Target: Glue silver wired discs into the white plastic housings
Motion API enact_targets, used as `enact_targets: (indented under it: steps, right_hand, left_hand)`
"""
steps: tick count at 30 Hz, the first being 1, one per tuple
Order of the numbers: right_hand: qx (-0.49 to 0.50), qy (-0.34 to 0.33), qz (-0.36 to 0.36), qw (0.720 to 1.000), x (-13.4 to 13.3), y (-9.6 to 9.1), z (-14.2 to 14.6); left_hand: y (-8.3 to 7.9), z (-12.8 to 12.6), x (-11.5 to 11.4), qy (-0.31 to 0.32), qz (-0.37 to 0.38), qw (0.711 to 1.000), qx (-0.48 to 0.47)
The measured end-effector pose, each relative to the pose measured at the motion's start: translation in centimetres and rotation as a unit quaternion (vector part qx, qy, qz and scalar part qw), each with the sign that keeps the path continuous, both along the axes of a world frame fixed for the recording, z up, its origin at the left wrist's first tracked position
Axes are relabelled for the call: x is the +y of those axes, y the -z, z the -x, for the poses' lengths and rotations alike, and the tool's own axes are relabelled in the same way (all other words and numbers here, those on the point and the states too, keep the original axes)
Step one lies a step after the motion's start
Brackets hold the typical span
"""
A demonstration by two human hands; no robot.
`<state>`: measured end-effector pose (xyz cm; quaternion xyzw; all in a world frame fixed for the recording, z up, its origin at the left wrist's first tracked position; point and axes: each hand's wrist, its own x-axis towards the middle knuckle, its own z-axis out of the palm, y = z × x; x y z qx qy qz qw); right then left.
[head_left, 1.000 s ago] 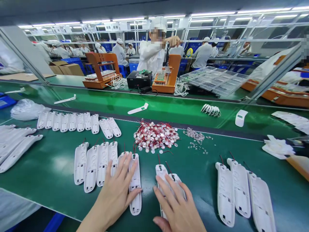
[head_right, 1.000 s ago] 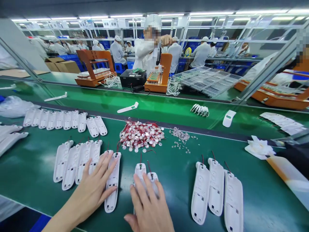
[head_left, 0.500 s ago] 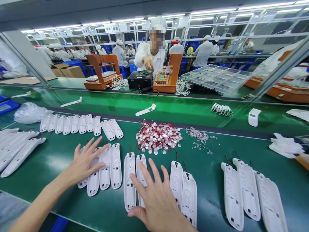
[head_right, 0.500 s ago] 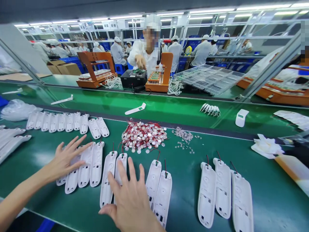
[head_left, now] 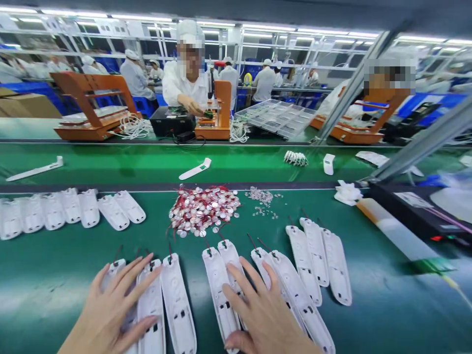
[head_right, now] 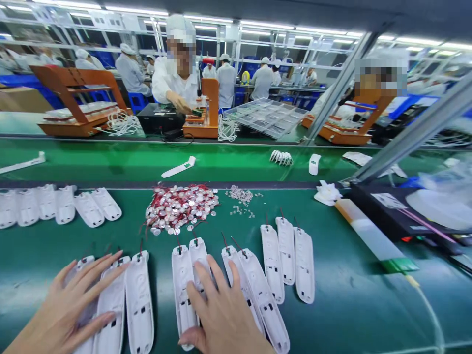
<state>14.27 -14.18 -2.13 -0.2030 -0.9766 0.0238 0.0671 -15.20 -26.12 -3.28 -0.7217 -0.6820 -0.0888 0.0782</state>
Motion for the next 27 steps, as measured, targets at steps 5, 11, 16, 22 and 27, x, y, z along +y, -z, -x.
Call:
enact_targets:
  steps: [5, 11, 16, 22, 27]
  right_hand:
    - [0.021, 0.042, -0.04, 0.998, 1.6, -0.2, -4.6]
    - [0.051, 0.056, -0.054, 0.996, 4.1, -0.1, -9.0]
    - [0.177, 0.202, -0.067, 0.961, 3.3, -0.3, -12.9]
    - [0.126, 0.464, -0.096, 0.872, -0.8, 0.7, -18.1]
    - [0.085, 0.449, -0.176, 0.872, 1.1, 2.0, -17.7]
  left_hand:
    - [1.0, -5.0, 2.0, 0.051, -0.061, 0.997, 0.01]
    - [1.1, -13.0, 5.8, 0.006, -0.084, 0.996, -0.005]
    - [1.3, -17.3, 7.7, -0.032, -0.097, 0.995, -0.013]
    - [-0.3, -19.5, 10.5, 0.257, -0.143, 0.954, 0.065]
    - [-1.8, -21.0, 13.3, 0.404, -0.163, 0.896, 0.088]
